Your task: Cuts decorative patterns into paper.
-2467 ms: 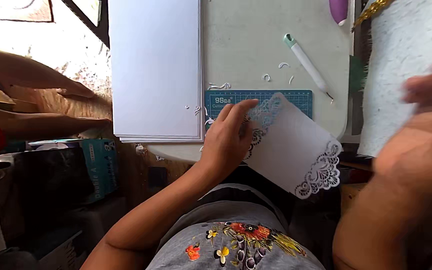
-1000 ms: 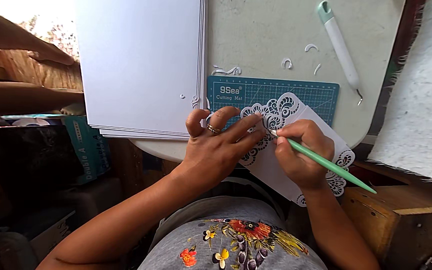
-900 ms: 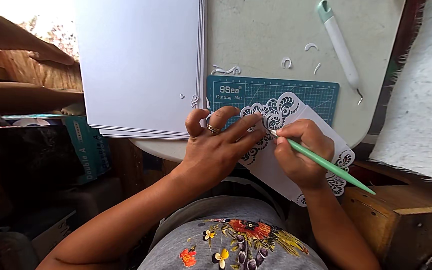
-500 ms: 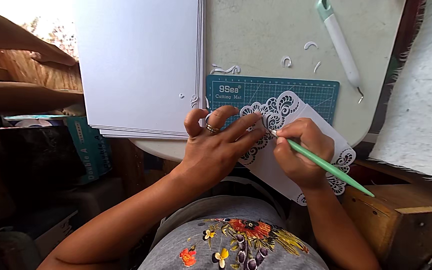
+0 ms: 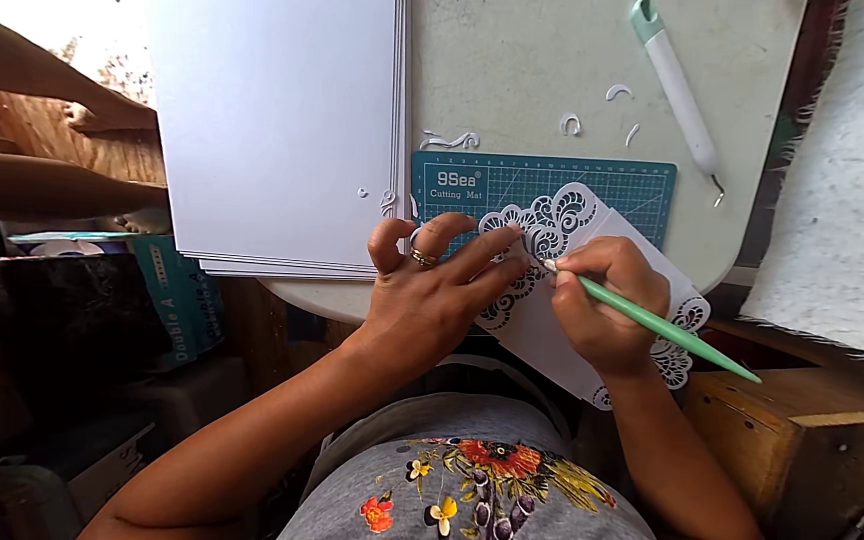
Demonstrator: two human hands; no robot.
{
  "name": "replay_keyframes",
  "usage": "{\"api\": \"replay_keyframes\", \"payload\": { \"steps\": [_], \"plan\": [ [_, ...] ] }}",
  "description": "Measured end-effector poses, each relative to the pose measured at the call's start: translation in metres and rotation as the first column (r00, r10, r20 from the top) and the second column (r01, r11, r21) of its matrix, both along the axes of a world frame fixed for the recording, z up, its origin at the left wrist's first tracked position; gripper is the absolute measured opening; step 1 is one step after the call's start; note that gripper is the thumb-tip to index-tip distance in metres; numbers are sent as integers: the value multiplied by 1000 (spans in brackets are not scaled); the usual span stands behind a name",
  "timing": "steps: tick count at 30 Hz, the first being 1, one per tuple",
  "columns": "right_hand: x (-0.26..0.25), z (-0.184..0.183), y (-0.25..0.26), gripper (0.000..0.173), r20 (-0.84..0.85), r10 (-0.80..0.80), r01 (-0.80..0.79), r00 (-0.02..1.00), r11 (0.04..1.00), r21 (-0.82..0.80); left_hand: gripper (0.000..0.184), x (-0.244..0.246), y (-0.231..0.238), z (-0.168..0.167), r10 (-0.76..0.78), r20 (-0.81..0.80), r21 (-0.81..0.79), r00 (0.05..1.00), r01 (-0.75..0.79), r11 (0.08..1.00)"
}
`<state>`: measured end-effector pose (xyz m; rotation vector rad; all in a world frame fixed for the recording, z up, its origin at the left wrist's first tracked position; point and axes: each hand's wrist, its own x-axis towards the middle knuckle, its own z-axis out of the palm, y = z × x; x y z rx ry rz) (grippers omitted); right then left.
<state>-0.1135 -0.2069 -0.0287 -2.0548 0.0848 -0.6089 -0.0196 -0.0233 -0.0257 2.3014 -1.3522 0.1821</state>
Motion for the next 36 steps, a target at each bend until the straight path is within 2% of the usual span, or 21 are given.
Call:
{"api": "replay_keyframes", "payload": {
  "steps": [15,23,36],
  "plan": [
    [1,2,1,9,-12,-5,5,1000,999,-32,27,1,0,2,-9,-13,9,1000,9,1000],
    [0,2,0,8,0,-8,8,1000,999,40,27,0,-1,-1,5,3,2,1000,-5,1000],
    [1,1,0,9,-7,-9,10,1000,1000,29,27,1,-1,0,0,-3,2,1000,0,1000]
  ]
}}
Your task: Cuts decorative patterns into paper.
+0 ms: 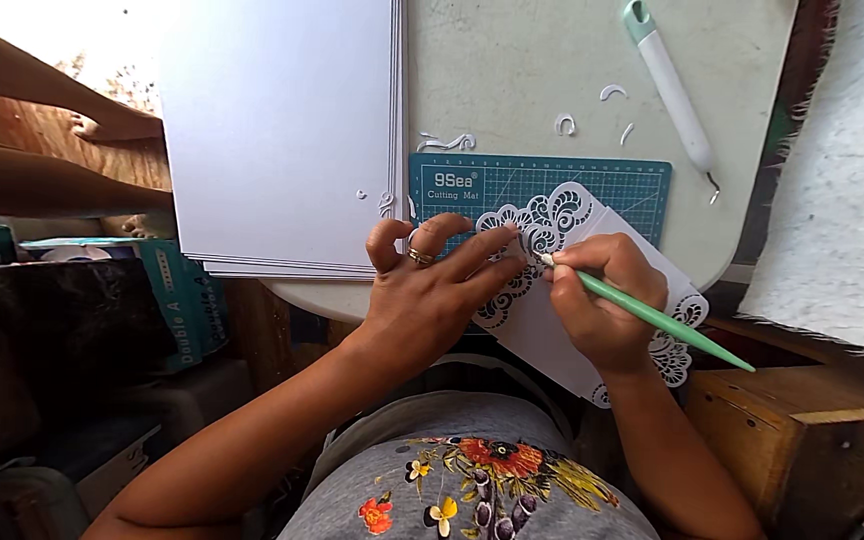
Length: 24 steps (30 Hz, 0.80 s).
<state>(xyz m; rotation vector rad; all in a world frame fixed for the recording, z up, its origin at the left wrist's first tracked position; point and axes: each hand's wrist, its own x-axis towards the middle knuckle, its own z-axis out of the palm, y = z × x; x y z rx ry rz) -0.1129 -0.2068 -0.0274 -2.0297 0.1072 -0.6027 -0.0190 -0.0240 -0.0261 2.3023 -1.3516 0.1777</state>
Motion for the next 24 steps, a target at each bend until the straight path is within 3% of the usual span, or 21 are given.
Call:
{"api": "replay_keyframes", "payload": {
  "steps": [7,10,15,17,19,24],
  "plan": [
    [-1,0,-2,9,21,13,-15,1000,998,63,27,1,-1,3,-10,-20,-8,1000,10,1000],
    [-2,-1,-5,10,56,-1,-8,998,986,164,31,-1,-6,5,9,18,-6,1000,-9,1000],
    [-1,-1,-5,13,80,-10,-14,997,956,292,40,1,-8,19,189,85,143,978,-199,969],
    [-1,-1,-6,14,84,-13,-14,996,948,316,38,2,-7,19,104,36,78,994,-106,991],
    [-2,-1,-6,15,82,-7,-20,997,945,326,36,-2,-6,15,76,23,57,997,-77,995],
    [-3,1,-3,12,53,5,-17,999,975,220,38,8,-9,14,233,-34,73,972,-230,971]
  ]
}}
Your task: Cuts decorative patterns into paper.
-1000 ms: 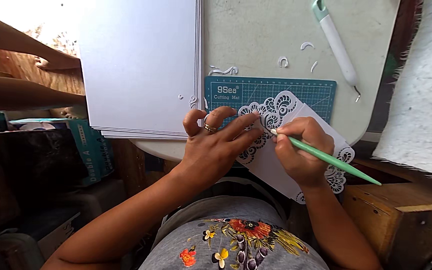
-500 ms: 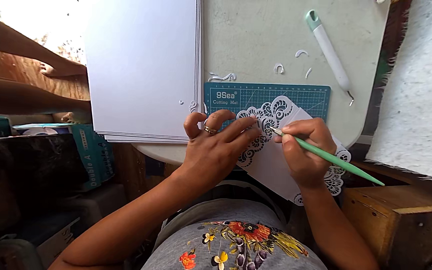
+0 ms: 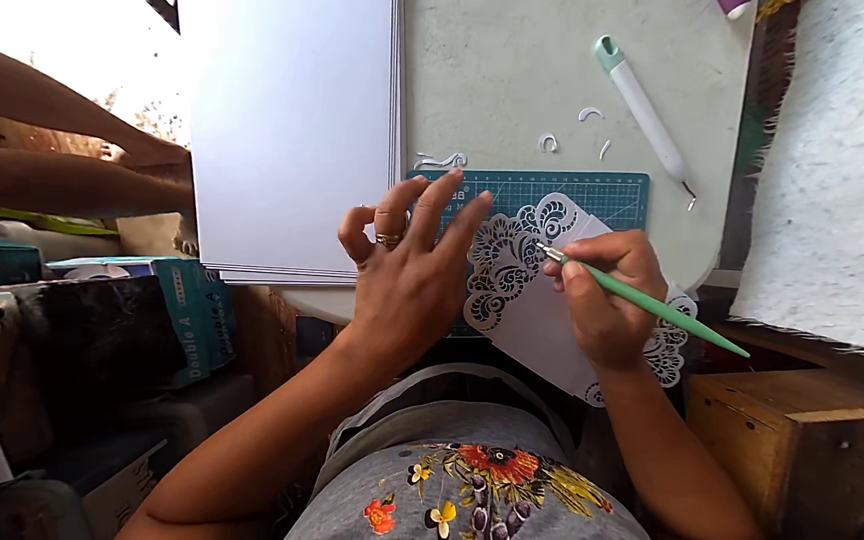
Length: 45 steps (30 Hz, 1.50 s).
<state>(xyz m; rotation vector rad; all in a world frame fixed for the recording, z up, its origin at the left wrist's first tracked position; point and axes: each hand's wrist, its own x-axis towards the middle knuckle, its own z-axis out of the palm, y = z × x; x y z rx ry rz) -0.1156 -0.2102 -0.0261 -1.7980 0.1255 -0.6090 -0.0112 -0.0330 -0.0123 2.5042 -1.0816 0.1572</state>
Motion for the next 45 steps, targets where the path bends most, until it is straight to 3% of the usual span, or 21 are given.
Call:
{"api": "replay_keyframes", "payload": {
  "steps": [3,6,10,13,17,20,23,27,35,45],
  "plan": [
    [0,-1,3,10,12,30,-29,999,997,-78,36,-2,0,4,-10,-86,-86,996,3,996],
    [0,-2,1,11,21,41,-39,999,997,-63,37,2,-5,15,-23,-309,-127,951,-17,992],
    [0,-1,-1,12,35,55,-54,998,998,-10,37,16,-8,30,-91,-590,-91,802,46,995],
    [-1,-3,-4,13,78,61,-66,995,996,64,22,21,-9,33,-152,-650,-76,744,135,988],
    [-1,2,-6,16,61,81,-85,995,994,68,23,21,-11,38,-184,-796,-130,577,135,982],
    [6,14,-13,14,21,187,-185,982,981,-53,17,23,-13,40,-163,-828,-122,537,111,986],
    [15,10,-15,9,56,230,-226,971,971,-72,12,26,-16,43,-128,-820,-74,558,118,990],
    [18,-4,-17,8,80,209,-205,975,977,-59,8,25,-19,40,-101,-801,-58,591,92,994],
    [17,-4,-18,6,75,211,-209,975,977,-39,8,24,-19,39,-77,-821,-51,566,62,997],
    [19,-5,-16,6,54,195,-188,979,975,-120,11,24,-19,39,-82,-824,-61,560,56,997]
  ]
}}
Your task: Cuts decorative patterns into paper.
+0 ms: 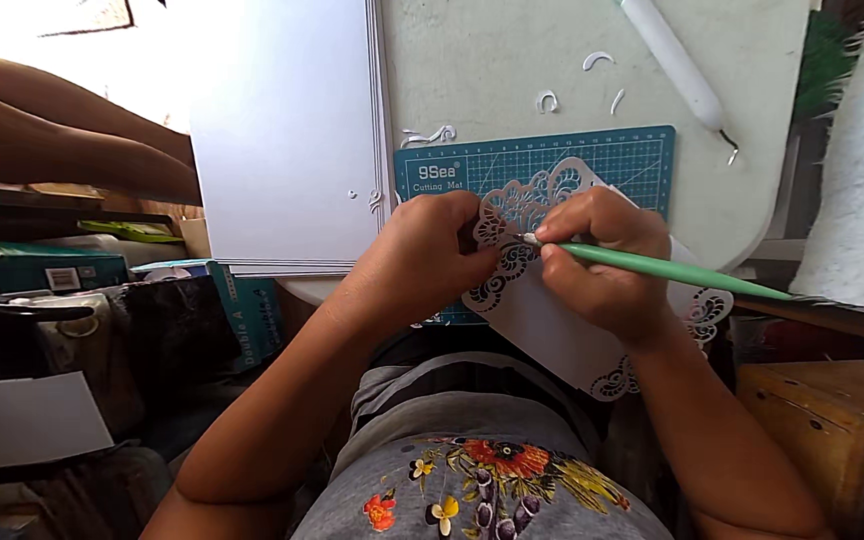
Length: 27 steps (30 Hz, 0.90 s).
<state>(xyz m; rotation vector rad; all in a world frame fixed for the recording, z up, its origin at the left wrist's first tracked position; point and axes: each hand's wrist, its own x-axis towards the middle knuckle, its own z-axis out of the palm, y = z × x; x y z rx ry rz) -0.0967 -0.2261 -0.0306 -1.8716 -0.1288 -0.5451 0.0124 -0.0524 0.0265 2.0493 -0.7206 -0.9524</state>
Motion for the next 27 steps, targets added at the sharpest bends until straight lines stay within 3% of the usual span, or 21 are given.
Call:
{"api": "replay_keyframes", "payload": {
  "steps": [27],
  "plan": [
    [-1,1,0,6,-11,-18,18,1000,1000,-20,11,-1,-1,0,6,10,2,1000,-6,1000]
  ]
}}
